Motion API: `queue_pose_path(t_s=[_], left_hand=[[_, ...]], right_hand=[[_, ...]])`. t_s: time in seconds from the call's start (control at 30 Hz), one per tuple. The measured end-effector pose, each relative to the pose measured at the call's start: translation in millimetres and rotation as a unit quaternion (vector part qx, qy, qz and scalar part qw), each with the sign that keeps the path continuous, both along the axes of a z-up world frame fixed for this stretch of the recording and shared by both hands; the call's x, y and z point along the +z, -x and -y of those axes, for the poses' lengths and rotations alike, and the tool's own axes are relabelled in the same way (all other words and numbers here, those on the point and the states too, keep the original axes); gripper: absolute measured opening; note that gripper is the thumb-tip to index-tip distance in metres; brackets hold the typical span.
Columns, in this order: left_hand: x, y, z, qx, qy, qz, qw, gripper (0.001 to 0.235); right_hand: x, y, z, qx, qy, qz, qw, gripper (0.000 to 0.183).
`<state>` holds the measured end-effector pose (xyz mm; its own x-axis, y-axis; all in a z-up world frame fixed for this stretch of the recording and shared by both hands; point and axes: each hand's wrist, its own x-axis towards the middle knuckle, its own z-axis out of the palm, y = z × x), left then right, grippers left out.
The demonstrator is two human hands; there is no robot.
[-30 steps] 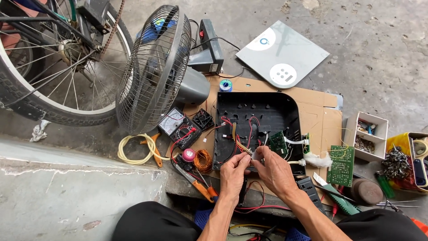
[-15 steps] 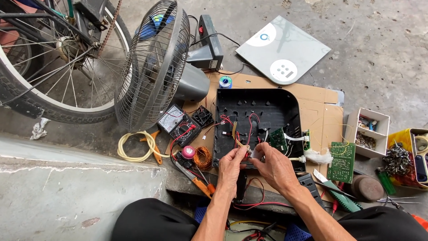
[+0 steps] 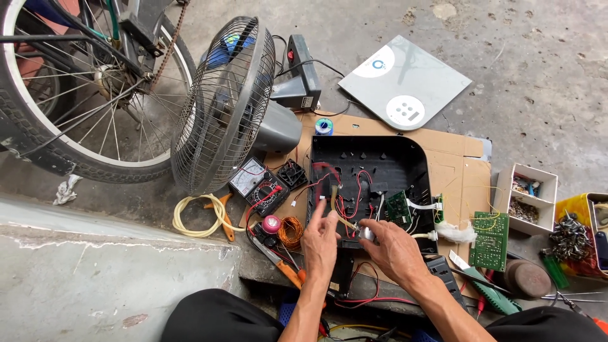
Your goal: The person sits on the floor and works on a disassembled electronic device, manipulating wires and connectors. They use pliers to strip wire insulation and a soldering iron to work on the circuit board and connections.
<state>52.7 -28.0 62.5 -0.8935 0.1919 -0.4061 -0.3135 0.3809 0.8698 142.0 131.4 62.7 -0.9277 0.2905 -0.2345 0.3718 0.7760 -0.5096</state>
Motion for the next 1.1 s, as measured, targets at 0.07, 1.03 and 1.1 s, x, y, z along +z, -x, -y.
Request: queue_pose_path(t_s=[0.07,1.03,1.1], left_hand=[[18,12,1,0.025,-0.018,0.021,0.999,0.071],[-5,-30,-5,-0.092,-0.114,-0.027,0.989,0.037],[1,-30,-2,-0.111,-0.062,-0.015,0.992,0.037]], right_hand=[[3,-2,-2,0.010,-0.009,0.013,1.000,0.052],[-6,-22,-12,-0.056,0.078,-0.034,0.995,0.049],[-11,-19,-11,-0.082,0.049,-0.064,0.993,0.046]])
